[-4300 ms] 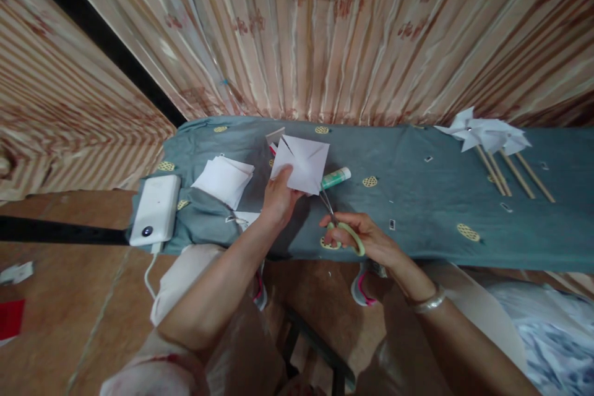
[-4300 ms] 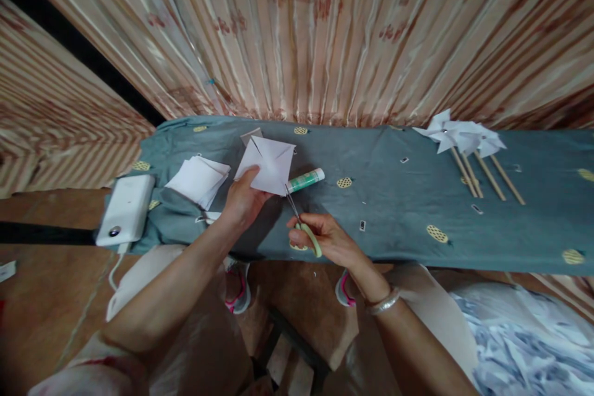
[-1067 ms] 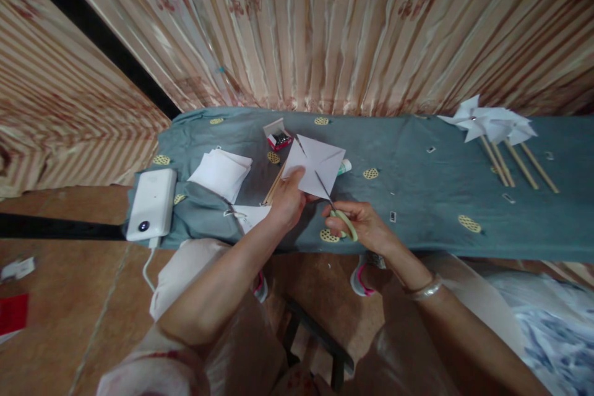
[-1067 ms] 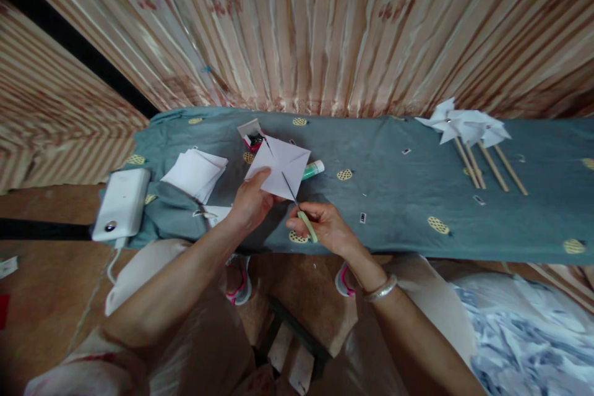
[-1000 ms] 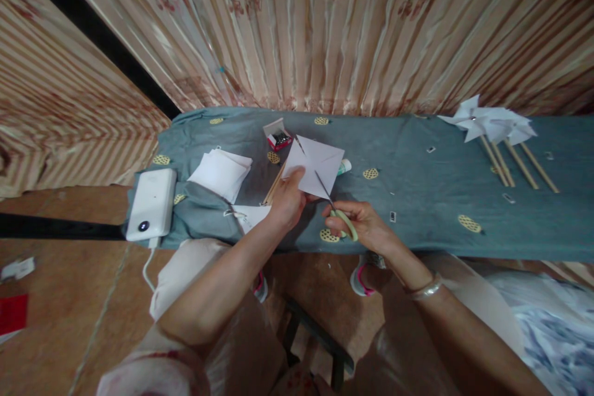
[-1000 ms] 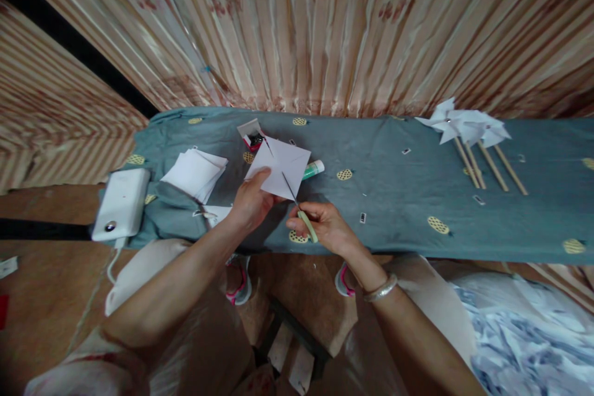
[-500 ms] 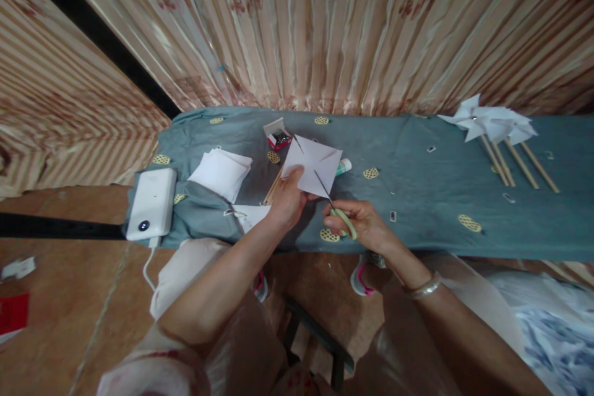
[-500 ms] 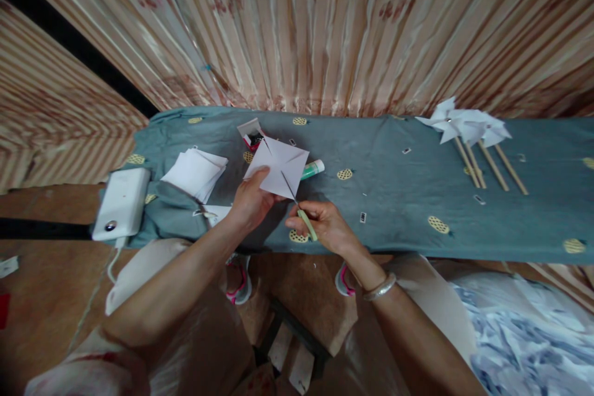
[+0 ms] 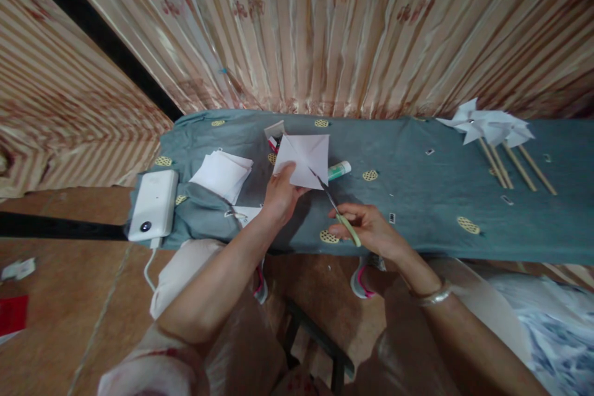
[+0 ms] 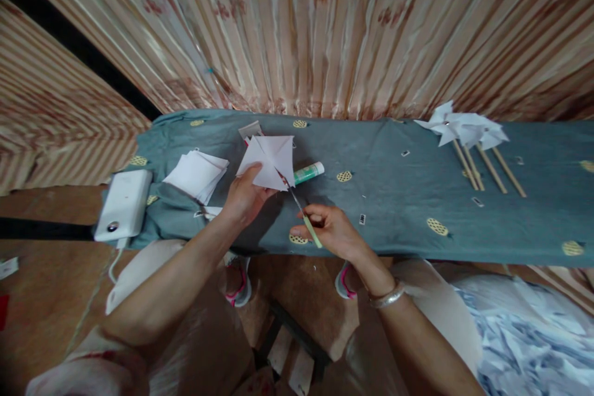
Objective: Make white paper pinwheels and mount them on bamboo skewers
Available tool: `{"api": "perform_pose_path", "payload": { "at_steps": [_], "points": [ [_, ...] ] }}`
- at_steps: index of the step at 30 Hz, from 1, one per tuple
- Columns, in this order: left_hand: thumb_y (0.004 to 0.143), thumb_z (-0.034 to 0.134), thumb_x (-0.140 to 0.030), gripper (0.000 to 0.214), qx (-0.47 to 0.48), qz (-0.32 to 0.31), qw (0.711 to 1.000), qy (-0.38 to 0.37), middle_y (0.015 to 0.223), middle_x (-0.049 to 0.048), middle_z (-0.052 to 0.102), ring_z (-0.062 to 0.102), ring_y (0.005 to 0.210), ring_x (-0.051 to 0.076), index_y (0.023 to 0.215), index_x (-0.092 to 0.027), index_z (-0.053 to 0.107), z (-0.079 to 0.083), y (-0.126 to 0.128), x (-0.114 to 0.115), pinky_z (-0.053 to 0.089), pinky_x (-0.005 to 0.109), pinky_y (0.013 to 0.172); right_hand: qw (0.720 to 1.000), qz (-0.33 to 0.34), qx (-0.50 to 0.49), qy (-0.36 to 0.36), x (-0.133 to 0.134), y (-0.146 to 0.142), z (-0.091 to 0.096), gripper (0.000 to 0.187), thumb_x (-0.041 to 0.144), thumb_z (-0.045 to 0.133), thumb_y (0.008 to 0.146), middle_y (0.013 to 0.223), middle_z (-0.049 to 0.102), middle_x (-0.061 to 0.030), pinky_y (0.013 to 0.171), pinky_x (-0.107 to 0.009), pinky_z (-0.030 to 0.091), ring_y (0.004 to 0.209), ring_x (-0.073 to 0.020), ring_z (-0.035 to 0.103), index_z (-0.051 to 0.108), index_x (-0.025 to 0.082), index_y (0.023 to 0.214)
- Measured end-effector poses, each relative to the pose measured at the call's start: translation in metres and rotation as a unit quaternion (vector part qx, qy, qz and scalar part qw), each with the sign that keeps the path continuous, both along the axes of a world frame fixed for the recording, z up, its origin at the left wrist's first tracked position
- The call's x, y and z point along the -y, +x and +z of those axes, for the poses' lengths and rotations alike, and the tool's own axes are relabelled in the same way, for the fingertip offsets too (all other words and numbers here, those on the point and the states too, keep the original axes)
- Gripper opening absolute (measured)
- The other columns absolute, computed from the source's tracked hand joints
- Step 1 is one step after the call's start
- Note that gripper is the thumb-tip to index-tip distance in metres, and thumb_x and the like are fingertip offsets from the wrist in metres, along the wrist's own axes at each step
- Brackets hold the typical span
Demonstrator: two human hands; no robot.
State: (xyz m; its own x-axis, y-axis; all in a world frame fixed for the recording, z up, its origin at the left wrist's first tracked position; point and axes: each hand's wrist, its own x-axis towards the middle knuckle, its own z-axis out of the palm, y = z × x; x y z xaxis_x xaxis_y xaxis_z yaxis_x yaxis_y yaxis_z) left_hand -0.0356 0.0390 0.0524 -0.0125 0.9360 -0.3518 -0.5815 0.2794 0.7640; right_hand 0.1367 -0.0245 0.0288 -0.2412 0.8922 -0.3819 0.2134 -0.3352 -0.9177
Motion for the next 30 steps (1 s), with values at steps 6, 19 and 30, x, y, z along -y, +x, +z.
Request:
{"api": "perform_pose_path", "payload": {
  "at_steps": [6,19,30],
  "points": [
    [0.079,0.063,-0.025,0.014,-0.035,0.015,0.999,0.024,0.09,0.0053,0.07,0.066,0.087,0.019,0.09,-0.015,0.061,-0.006,-0.006,0.0,0.053,0.03,0.077,0.932,-0.101,0.285,0.198,0.001,0.046,-0.003,0.051,0.065,0.069,0.07,0.06,0.065,0.0004,0.056,-0.028,0.044,0.054,-0.0171,0.06,0.06,0.019,0.092],
    [0.07,0.071,-0.028,0.013,-0.141,-0.154,0.978,-0.004,0.067,0.0021,0.065,0.058,0.062,0.015,0.07,-0.017,0.066,-0.04,0.025,0.04,0.047,0.025,0.059,0.749,-0.08,0.636,0.165,-0.002,0.078,0.008,0.038,0.044,0.061,0.084,0.077,0.074,-0.0129,0.064,-0.035,0.047,0.075,-0.0313,0.072,0.064,0.016,0.109],
    [0.056,0.074,-0.013,0.028,-0.163,-0.257,0.948,0.094,0.07,-0.002,0.065,0.055,0.062,0.012,0.083,-0.016,0.067,-0.042,0.032,0.035,0.043,0.022,0.062,0.743,-0.105,0.646,0.141,-0.016,0.075,0.014,0.042,0.038,0.057,0.086,0.08,0.072,-0.0243,0.072,-0.045,0.049,0.081,-0.0391,0.071,0.06,0.005,0.112]
  ]
}}
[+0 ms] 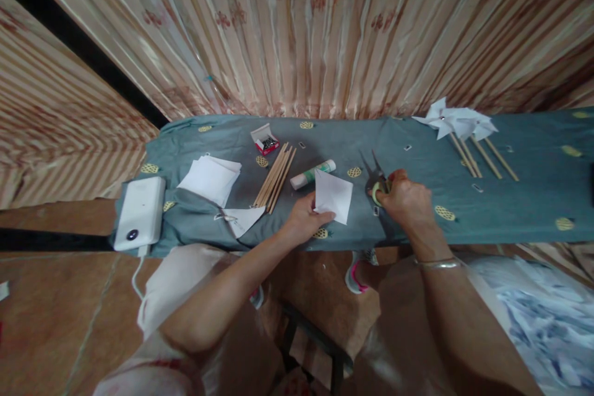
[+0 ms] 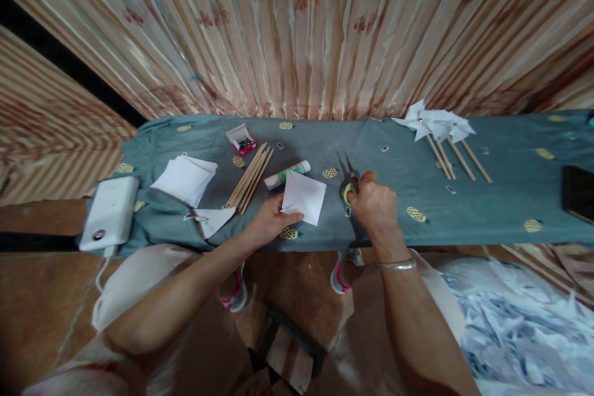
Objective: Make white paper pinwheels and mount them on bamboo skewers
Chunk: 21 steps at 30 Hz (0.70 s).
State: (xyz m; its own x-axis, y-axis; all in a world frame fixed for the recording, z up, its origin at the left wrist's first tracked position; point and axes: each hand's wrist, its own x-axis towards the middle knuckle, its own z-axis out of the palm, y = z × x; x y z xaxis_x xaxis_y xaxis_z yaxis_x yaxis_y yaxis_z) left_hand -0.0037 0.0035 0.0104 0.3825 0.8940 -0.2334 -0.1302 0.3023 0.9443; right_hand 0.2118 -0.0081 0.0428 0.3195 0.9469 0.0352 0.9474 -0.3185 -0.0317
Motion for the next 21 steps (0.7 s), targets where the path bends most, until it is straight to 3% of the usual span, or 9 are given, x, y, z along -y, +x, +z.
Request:
{"api": "perform_pose_path", "payload": {
  "at_steps": [3,5,9,12,16,21],
  "points": [
    [0.064,0.075,-0.022,0.033,-0.02,-0.064,0.997,0.023,0.074,0.0006,0.066,0.058,0.061,0.013,0.096,-0.016,0.069,0.002,-0.007,-0.002,0.044,0.024,0.062,1.0,0.024,0.013,0.0,0.0,0.005,-0.002,0.037,0.038,0.059,0.084,0.079,0.073,-0.0202,0.069,-0.042,0.048,0.079,-0.037,0.071,0.063,0.011,0.109],
    [0.072,0.072,-0.031,0.027,-0.074,-0.068,0.992,0.073,0.076,0.0022,0.067,0.058,0.062,0.015,0.096,-0.018,0.071,0.006,-0.015,-0.005,0.043,0.025,0.062,0.999,0.044,0.025,-0.001,0.002,0.007,-0.004,0.033,0.038,0.059,0.085,0.08,0.074,-0.0173,0.067,-0.039,0.047,0.077,-0.0341,0.071,0.065,0.014,0.107],
    [0.082,0.064,-0.03,0.014,-0.22,-0.001,0.947,0.236,0.072,0.0029,0.065,0.056,0.065,0.017,0.08,-0.02,0.073,0.018,-0.031,-0.015,0.043,0.028,0.068,0.996,0.069,0.049,-0.01,0.006,0.009,-0.007,0.032,0.039,0.055,0.089,0.083,0.075,-0.0167,0.062,-0.035,0.043,0.074,-0.0307,0.071,0.068,0.017,0.108],
    [0.083,0.064,-0.029,0.012,-0.269,0.039,0.912,0.307,0.078,0.0032,0.065,0.057,0.069,0.018,0.085,-0.021,0.073,0.023,-0.038,-0.023,0.044,0.029,0.071,0.996,0.063,0.06,-0.001,0.007,0.009,-0.008,0.034,0.037,0.055,0.089,0.083,0.075,-0.0173,0.062,-0.034,0.043,0.074,-0.0297,0.07,0.068,0.016,0.113],
    [0.081,0.065,-0.027,0.023,-0.303,0.037,0.888,0.343,0.096,0.006,0.066,0.06,0.078,0.018,0.103,-0.02,0.069,0.019,-0.04,-0.029,0.049,0.031,0.078,0.996,0.059,0.062,0.005,0.008,0.011,-0.01,0.035,0.035,0.055,0.09,0.086,0.075,-0.0181,0.065,-0.035,0.045,0.077,-0.0299,0.07,0.069,0.014,0.114],
    [0.08,0.063,-0.017,0.034,-0.324,-0.024,0.883,0.339,0.112,0.0097,0.064,0.063,0.078,0.017,0.113,-0.019,0.065,0.01,-0.037,-0.021,0.053,0.032,0.077,0.997,0.062,0.044,0.021,0.011,0.016,-0.005,0.031,0.034,0.055,0.09,0.096,0.074,-0.0186,0.075,-0.039,0.05,0.088,-0.032,0.069,0.071,0.013,0.107]
  ]
}}
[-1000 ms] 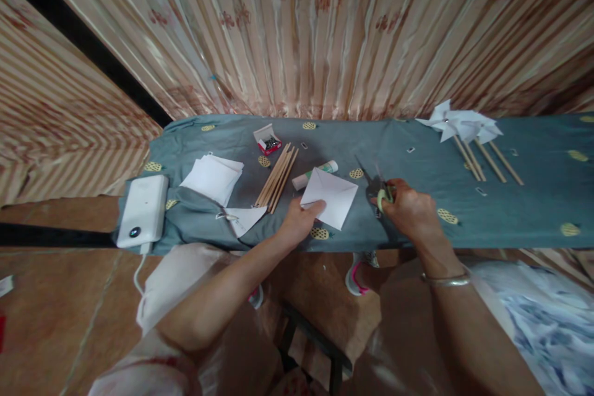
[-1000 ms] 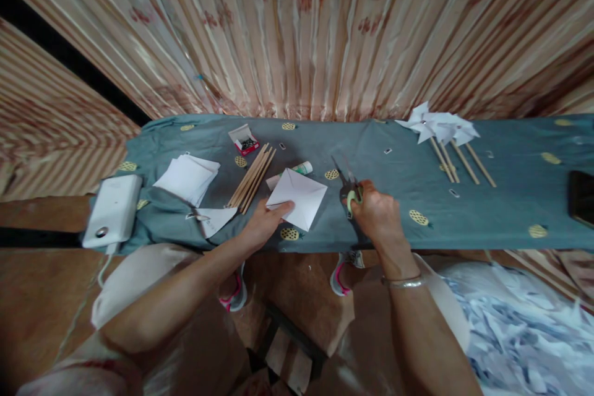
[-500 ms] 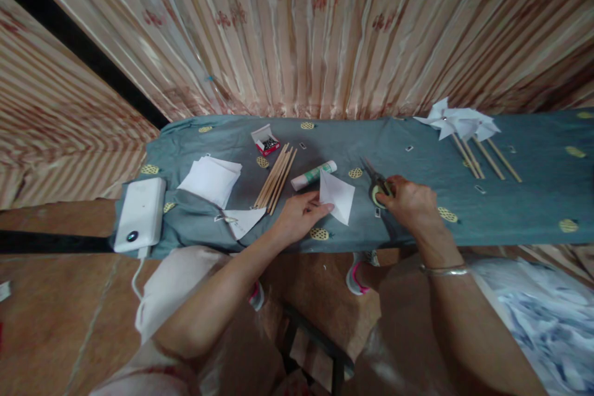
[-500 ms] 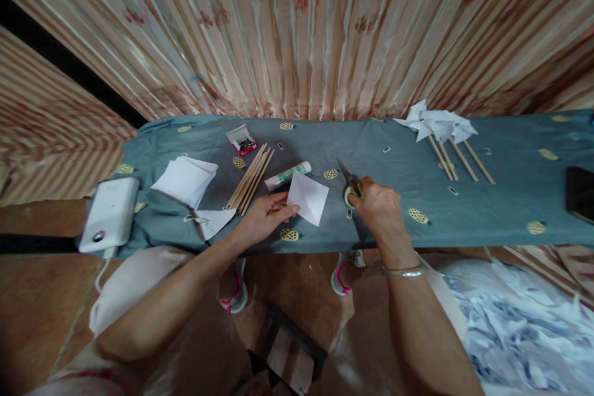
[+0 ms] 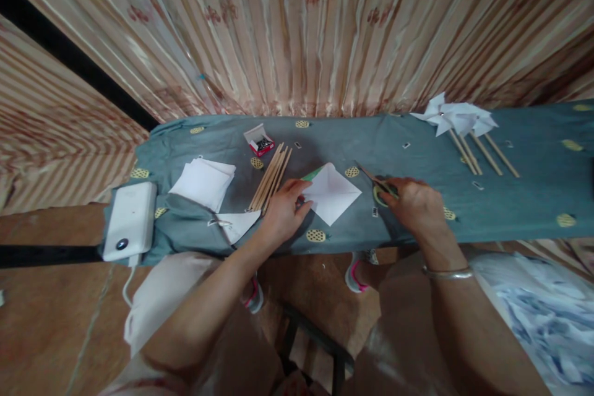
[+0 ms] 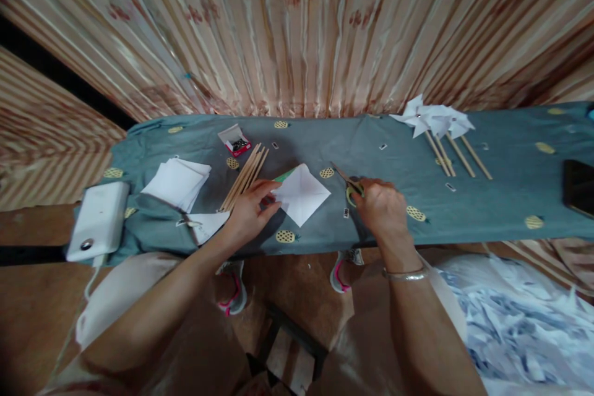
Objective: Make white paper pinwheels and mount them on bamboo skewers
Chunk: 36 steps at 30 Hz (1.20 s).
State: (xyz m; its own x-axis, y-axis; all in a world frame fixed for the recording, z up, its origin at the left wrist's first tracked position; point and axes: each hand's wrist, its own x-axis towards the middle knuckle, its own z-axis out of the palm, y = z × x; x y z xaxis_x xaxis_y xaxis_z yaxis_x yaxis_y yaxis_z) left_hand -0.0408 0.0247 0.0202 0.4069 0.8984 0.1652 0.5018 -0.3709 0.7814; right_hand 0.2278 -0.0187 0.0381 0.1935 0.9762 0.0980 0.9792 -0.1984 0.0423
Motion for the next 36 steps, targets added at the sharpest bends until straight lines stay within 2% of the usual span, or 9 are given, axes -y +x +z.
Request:
{"api": "perform_pose_path", "payload": {
  "at_steps": [4,9,11,14,20,25,29,32,36],
  "points": [
    [0.084,0.061,-0.019,0.03,-0.02,-0.019,1.0,0.009,0.117,0.0102,0.064,0.066,0.081,0.017,0.113,-0.02,0.065,-0.004,0.002,0.007,0.055,0.035,0.083,0.989,0.026,-0.123,0.078,0.001,-0.008,0.004,0.039,0.036,0.05,0.094,0.111,0.072,-0.0209,0.087,-0.042,0.051,0.101,-0.0332,0.068,0.067,0.009,0.115],
    [0.086,0.058,-0.017,0.029,-0.06,-0.021,0.995,0.075,0.123,0.0116,0.061,0.059,0.116,0.025,0.114,-0.019,0.065,-0.006,0.001,0.003,0.047,0.043,0.104,0.928,0.044,-0.365,0.062,-0.001,-0.037,-0.004,0.05,0.046,0.059,0.088,0.106,0.075,-0.012,0.081,-0.038,0.056,0.091,-0.0269,0.072,0.06,0.015,0.126],
    [0.087,0.056,-0.015,0.03,-0.075,-0.022,0.992,0.099,0.123,0.0123,0.061,0.058,0.116,0.025,0.115,-0.018,0.065,-0.005,0.0,-0.001,0.047,0.043,0.104,0.921,0.04,-0.384,0.044,-0.004,-0.048,-0.009,0.055,0.042,0.068,0.081,0.104,0.076,-0.0117,0.08,-0.04,0.056,0.089,-0.0277,0.072,0.058,0.016,0.129],
    [0.086,0.056,-0.012,0.033,-0.101,-0.003,0.986,0.132,0.125,0.0137,0.06,0.054,0.119,0.028,0.118,-0.016,0.064,-0.004,0.0,-0.008,0.044,0.046,0.105,0.918,0.028,-0.395,0.024,-0.01,-0.052,-0.015,0.053,0.028,0.068,0.079,0.102,0.076,-0.012,0.083,-0.043,0.056,0.088,-0.0281,0.072,0.058,0.015,0.129],
    [0.087,0.055,-0.016,0.031,-0.103,0.003,0.991,0.083,0.116,0.0116,0.066,0.059,0.11,0.028,0.117,-0.018,0.064,-0.009,0.001,-0.022,0.046,0.046,0.1,0.878,0.035,-0.476,-0.045,-0.015,-0.029,-0.017,0.048,0.022,0.067,0.076,0.095,0.077,-0.0097,0.078,-0.04,0.057,0.082,-0.0249,0.072,0.061,0.015,0.123],
    [0.088,0.053,-0.015,0.033,-0.129,0.039,0.986,0.099,0.12,0.0123,0.065,0.057,0.114,0.028,0.12,-0.017,0.062,-0.01,-0.004,-0.033,0.042,0.045,0.105,0.884,0.051,-0.463,-0.034,-0.019,-0.022,-0.012,0.047,0.023,0.068,0.077,0.099,0.076,-0.0124,0.08,-0.039,0.056,0.083,-0.0248,0.072,0.063,0.011,0.122],
    [0.092,0.051,-0.021,0.033,-0.153,0.052,0.975,0.152,0.126,0.0129,0.061,0.051,0.121,0.03,0.123,-0.016,0.06,-0.003,-0.005,-0.029,0.039,0.048,0.106,0.919,0.082,-0.384,-0.026,-0.023,-0.026,-0.013,0.045,0.024,0.066,0.079,0.104,0.075,-0.0117,0.084,-0.04,0.055,0.091,-0.0264,0.072,0.064,0.015,0.123],
    [0.095,0.048,-0.023,0.029,-0.15,-0.003,0.967,0.204,0.127,0.01,0.059,0.048,0.123,0.028,0.121,-0.022,0.062,0.003,0.003,-0.015,0.039,0.048,0.106,0.941,0.128,-0.311,0.046,-0.022,-0.03,-0.019,0.045,0.032,0.063,0.084,0.123,0.068,-0.0164,0.096,-0.047,0.05,0.112,-0.0314,0.064,0.062,0.015,0.126],
    [0.097,0.047,-0.023,0.029,-0.165,-0.119,0.958,0.201,0.122,0.0118,0.06,0.049,0.12,0.028,0.121,-0.021,0.063,-0.001,0.017,0.007,0.042,0.048,0.1,0.95,0.177,-0.233,0.11,-0.017,-0.044,-0.032,0.058,0.046,0.05,0.093,0.146,0.046,-0.0253,0.107,-0.056,0.039,0.138,-0.0377,0.04,0.051,0.008,0.137]
  ]
}}
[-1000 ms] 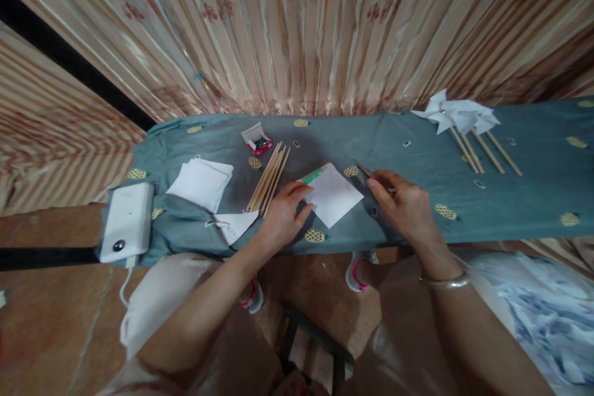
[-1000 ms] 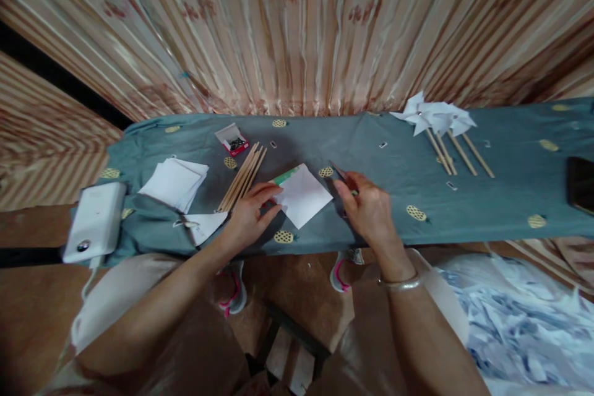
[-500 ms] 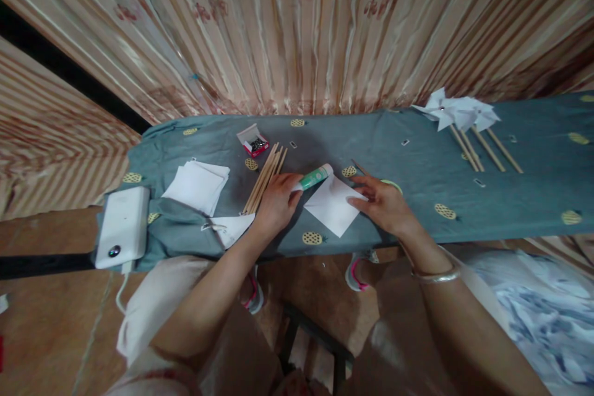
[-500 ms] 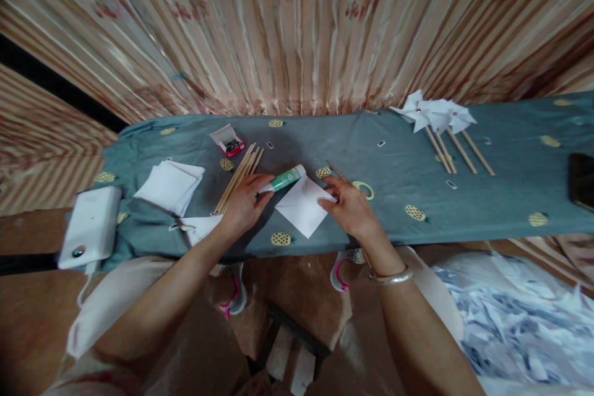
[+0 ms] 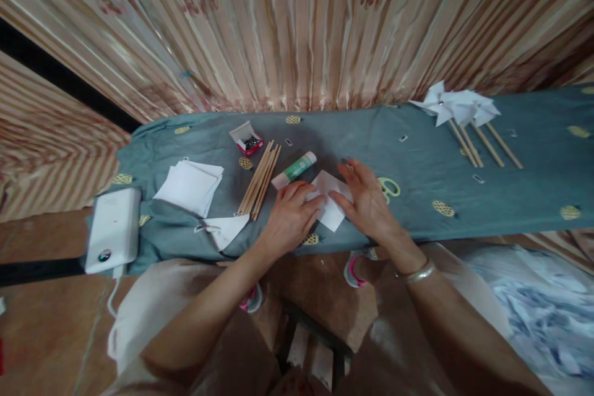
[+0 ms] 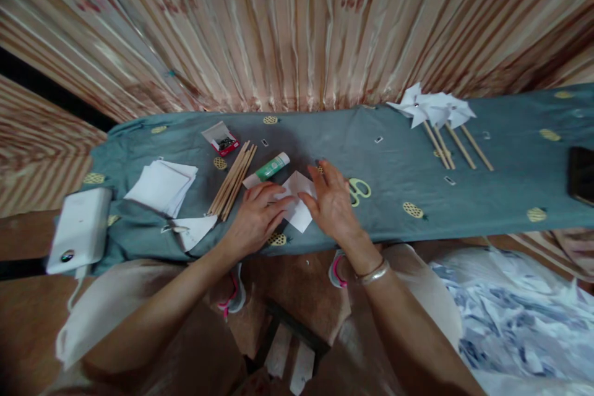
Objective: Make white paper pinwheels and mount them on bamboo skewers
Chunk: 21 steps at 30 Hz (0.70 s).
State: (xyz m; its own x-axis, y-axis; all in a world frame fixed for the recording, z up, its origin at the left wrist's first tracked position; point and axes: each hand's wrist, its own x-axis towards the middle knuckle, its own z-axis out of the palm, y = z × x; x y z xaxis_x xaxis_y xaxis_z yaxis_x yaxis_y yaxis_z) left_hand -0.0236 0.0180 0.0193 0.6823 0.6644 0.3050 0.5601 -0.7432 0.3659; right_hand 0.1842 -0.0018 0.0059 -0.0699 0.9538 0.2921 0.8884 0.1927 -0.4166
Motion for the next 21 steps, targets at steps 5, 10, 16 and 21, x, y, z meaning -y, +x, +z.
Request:
{"api": "perform_pose_path", "payload": {
  "at_steps": [5,10,16,21],
  "points": [
    [0.097,0.047,-0.025,0.03,-0.051,-0.007,0.998,-0.024,0.116,0.0114,0.063,0.05,0.117,0.028,0.122,-0.018,0.062,-0.011,0.006,0.005,0.042,0.046,0.096,0.998,-0.002,0.05,-0.024,0.0,-0.013,-0.013,0.055,0.041,0.044,0.095,0.143,0.046,-0.0262,0.104,-0.057,0.039,0.136,-0.0395,0.038,0.047,0.007,0.139],
    [0.097,0.047,-0.025,0.028,-0.06,-0.018,0.998,-0.01,0.113,0.0107,0.064,0.051,0.115,0.027,0.119,-0.017,0.063,-0.012,0.004,0.0,0.042,0.045,0.096,0.998,0.007,0.055,-0.032,-0.002,-0.011,-0.017,0.055,0.039,0.046,0.094,0.144,0.046,-0.0242,0.104,-0.056,0.039,0.136,-0.0384,0.039,0.043,0.01,0.141],
    [0.098,0.047,-0.024,0.026,-0.068,-0.027,0.997,0.009,0.112,0.0102,0.065,0.052,0.114,0.027,0.113,-0.016,0.066,-0.011,0.0,-0.001,0.043,0.045,0.097,0.998,-0.001,0.056,-0.036,-0.001,-0.011,-0.017,0.055,0.041,0.045,0.095,0.143,0.046,-0.0248,0.105,-0.055,0.04,0.135,-0.0379,0.042,0.045,0.009,0.14],
    [0.099,0.045,-0.024,0.025,-0.064,-0.024,0.997,0.024,0.109,0.0097,0.066,0.053,0.111,0.026,0.109,-0.017,0.067,-0.009,-0.008,-0.002,0.044,0.045,0.096,0.998,-0.004,0.054,-0.037,-0.001,-0.012,-0.015,0.054,0.04,0.046,0.095,0.143,0.047,-0.0252,0.104,-0.054,0.041,0.135,-0.0382,0.042,0.047,0.008,0.138]
  ]
}}
